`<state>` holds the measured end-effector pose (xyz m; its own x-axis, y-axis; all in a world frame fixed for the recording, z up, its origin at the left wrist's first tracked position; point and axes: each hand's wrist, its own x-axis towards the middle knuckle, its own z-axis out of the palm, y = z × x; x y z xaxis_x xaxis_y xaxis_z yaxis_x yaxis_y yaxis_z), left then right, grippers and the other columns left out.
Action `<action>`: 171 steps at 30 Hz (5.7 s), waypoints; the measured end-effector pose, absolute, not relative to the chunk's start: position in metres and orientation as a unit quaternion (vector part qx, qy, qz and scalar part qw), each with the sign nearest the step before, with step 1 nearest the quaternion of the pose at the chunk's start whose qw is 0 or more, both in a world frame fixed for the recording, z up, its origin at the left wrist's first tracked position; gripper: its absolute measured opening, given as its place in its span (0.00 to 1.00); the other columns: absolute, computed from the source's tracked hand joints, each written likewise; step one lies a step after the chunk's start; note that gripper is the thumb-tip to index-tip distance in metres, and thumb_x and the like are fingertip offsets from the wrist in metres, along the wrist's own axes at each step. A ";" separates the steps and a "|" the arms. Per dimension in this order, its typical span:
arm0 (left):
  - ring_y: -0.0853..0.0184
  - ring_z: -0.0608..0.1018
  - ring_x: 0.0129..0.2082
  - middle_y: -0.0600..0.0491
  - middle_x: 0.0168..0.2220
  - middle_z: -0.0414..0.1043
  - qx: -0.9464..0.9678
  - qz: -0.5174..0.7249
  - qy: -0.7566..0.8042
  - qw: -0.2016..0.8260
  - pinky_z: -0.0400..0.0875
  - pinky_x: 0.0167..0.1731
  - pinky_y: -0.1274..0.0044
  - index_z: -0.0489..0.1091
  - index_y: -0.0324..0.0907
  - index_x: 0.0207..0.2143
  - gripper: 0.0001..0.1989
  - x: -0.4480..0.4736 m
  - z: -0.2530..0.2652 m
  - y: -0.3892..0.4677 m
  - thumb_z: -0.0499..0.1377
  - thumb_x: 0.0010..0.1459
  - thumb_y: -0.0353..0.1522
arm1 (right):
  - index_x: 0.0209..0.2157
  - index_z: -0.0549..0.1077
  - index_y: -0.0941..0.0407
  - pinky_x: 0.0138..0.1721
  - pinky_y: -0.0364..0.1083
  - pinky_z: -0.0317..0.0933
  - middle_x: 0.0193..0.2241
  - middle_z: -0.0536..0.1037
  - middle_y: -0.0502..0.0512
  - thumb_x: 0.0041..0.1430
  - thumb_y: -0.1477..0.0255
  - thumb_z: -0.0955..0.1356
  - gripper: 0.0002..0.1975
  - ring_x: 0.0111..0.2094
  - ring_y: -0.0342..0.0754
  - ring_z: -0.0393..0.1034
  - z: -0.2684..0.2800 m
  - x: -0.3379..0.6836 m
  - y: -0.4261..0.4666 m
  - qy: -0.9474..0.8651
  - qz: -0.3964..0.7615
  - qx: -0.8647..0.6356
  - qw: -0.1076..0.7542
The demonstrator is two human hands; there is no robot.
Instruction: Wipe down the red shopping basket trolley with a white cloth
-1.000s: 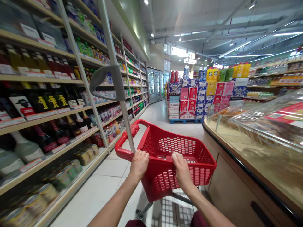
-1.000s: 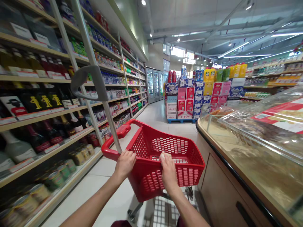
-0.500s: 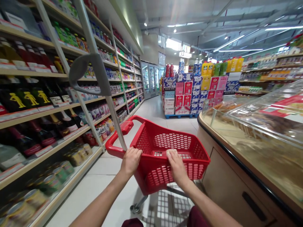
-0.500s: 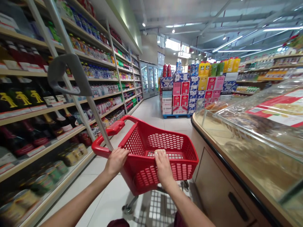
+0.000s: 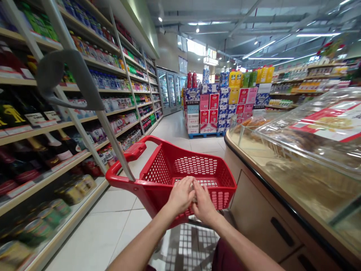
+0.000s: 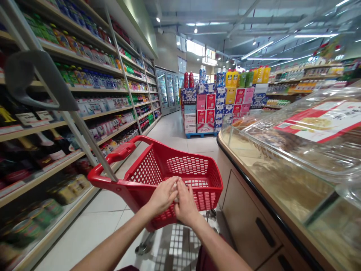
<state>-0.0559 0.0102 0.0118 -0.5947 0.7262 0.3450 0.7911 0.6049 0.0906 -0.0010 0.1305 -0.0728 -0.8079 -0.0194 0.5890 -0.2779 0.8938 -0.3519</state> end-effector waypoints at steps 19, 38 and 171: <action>0.63 0.70 0.44 0.47 0.41 0.71 -0.380 0.023 -0.879 0.287 0.64 0.47 0.69 0.66 0.38 0.42 0.13 -0.103 0.008 -0.075 0.48 0.55 0.25 | 0.51 0.63 0.60 0.53 0.62 0.43 0.49 0.68 0.62 0.46 0.79 0.57 0.27 0.51 0.53 0.58 -0.079 -0.010 0.171 -0.946 0.171 0.063 0.266; 0.61 0.65 0.53 0.42 0.50 0.65 -0.353 0.063 -0.877 0.320 0.62 0.51 0.66 0.62 0.35 0.49 0.19 -0.126 0.013 -0.108 0.46 0.55 0.23 | 0.54 0.60 0.56 0.55 0.61 0.42 0.52 0.65 0.59 0.44 0.80 0.57 0.31 0.54 0.52 0.55 -0.077 -0.022 0.182 -0.949 0.181 0.109 0.234; 0.64 0.70 0.34 0.51 0.29 0.71 -0.367 0.008 -0.872 0.326 0.60 0.38 0.71 0.69 0.44 0.35 0.13 -0.104 0.025 -0.101 0.46 0.59 0.35 | 0.51 0.64 0.48 0.54 0.61 0.40 0.54 0.62 0.54 0.52 0.84 0.55 0.28 0.57 0.51 0.50 -0.068 0.018 0.251 -0.960 0.076 -0.123 0.239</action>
